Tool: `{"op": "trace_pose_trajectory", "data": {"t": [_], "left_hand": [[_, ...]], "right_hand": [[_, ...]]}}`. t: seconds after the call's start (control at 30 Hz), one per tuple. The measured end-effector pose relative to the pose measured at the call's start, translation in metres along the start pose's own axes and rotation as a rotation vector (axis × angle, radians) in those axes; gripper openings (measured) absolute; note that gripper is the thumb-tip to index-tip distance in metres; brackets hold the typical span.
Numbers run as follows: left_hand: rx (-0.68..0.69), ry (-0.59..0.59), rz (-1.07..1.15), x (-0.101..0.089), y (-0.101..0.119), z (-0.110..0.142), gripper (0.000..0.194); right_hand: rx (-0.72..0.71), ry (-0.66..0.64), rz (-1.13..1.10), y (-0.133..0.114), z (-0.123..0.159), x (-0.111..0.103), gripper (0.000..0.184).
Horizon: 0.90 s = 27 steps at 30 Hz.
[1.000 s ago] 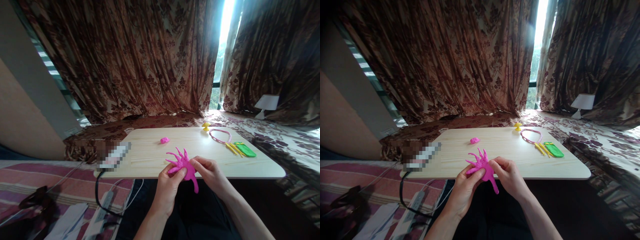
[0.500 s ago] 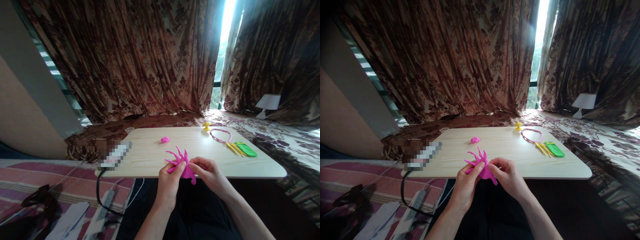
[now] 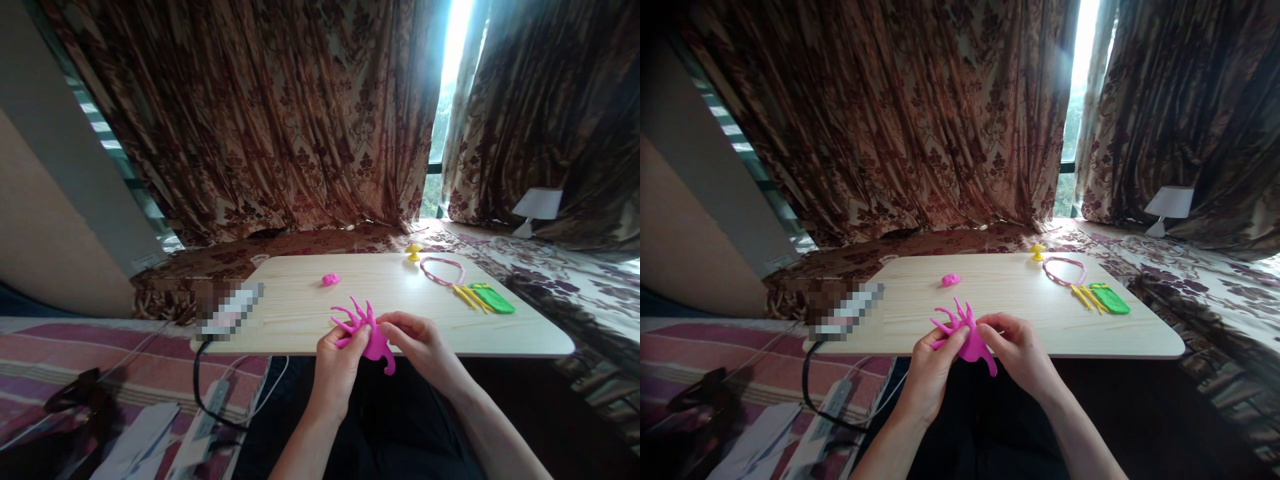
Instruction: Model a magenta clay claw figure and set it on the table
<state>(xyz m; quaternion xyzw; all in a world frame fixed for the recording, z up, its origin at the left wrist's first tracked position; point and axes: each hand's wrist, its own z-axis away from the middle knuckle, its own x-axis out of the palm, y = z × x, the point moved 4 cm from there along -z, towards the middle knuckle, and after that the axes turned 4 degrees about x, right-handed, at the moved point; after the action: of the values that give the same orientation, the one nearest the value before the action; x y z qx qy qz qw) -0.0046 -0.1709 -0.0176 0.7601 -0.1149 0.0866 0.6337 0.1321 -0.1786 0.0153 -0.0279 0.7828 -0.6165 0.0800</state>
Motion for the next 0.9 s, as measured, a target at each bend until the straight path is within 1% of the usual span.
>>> {"op": "trace_pose_trajectory", "data": {"t": [0.1,0.23,0.37,0.43,0.5,0.57,0.6,0.67,0.8,0.9], "left_hand": [[0.005,-0.005,-0.03,0.0,0.001,-0.001,0.032],[-0.016,-0.018,-0.021,0.004,0.007,0.0,0.031],[-0.033,0.028,0.006,0.006,0.015,0.002,0.03],[-0.038,0.0,0.068,0.006,0.017,0.003,0.03],[-0.053,-0.048,0.095,0.007,0.017,0.006,0.028],[-0.072,-0.07,0.062,0.006,0.015,0.009,0.025],[-0.076,-0.073,0.036,0.005,0.014,0.009,0.024],[-0.073,-0.078,-0.001,0.004,0.011,0.01,0.022],[-0.057,-0.044,-0.005,0.002,0.007,0.008,0.024],[-0.036,-0.025,-0.012,0.0,0.006,0.007,0.026]], "right_hand": [[0.022,0.013,-0.033,0.007,-0.001,0.0,0.025],[0.0,0.006,-0.033,0.01,-0.001,0.002,0.027],[0.027,-0.011,-0.094,0.013,-0.002,0.004,0.025],[0.029,0.027,-0.141,0.015,-0.002,0.003,0.025],[0.013,0.096,-0.18,0.016,-0.003,-0.001,0.024],[-0.005,0.154,-0.197,0.015,-0.003,-0.004,0.023],[-0.007,0.158,-0.198,0.014,-0.002,-0.004,0.022],[0.003,0.111,-0.2,0.013,-0.001,-0.003,0.022],[0.025,-0.022,-0.231,0.015,0.0,0.004,0.021],[0.028,-0.043,-0.249,0.018,0.0,0.005,0.019]]}}
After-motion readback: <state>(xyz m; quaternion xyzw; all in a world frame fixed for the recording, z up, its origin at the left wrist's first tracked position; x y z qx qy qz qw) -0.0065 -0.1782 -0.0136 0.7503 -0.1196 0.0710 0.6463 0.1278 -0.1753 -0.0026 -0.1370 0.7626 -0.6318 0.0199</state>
